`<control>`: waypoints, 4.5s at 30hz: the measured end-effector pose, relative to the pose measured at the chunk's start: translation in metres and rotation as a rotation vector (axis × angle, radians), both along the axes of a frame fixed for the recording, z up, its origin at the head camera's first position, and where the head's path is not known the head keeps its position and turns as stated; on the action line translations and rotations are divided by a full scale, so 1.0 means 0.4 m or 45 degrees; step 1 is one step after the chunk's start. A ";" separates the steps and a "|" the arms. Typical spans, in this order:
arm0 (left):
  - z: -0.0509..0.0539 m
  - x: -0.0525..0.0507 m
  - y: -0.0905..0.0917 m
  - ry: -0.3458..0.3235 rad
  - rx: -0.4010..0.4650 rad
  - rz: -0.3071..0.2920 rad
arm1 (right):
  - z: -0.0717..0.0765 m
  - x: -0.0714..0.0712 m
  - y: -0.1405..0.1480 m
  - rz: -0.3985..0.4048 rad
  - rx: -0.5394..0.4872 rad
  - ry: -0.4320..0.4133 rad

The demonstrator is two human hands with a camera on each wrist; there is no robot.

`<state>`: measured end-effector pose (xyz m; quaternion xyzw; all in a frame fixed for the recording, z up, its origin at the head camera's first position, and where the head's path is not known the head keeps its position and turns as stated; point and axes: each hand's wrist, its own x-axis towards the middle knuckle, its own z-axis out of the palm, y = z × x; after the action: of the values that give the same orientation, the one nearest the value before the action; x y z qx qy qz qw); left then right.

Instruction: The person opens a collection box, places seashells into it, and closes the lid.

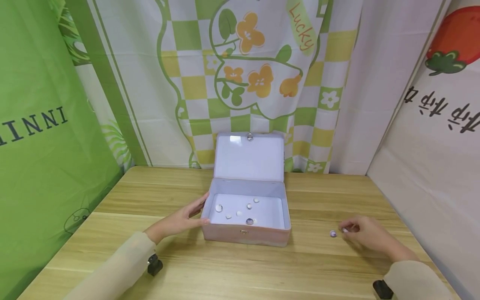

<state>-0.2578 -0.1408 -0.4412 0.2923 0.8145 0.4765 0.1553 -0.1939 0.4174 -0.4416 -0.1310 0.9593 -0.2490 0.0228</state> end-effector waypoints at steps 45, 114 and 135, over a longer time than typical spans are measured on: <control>0.001 -0.001 -0.001 -0.006 -0.021 0.009 | 0.184 -0.087 -0.282 0.343 -0.023 0.327; 0.001 0.002 0.000 -0.005 -0.010 0.017 | 0.152 -0.135 -0.363 0.417 -0.157 0.203; 0.001 0.001 -0.002 -0.003 0.002 -0.007 | 0.132 -0.068 -0.159 0.375 -0.038 0.237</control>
<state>-0.2575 -0.1415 -0.4409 0.2940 0.8132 0.4770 0.1574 -0.2209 0.3539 -0.3890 -0.2931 0.9239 -0.2440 -0.0318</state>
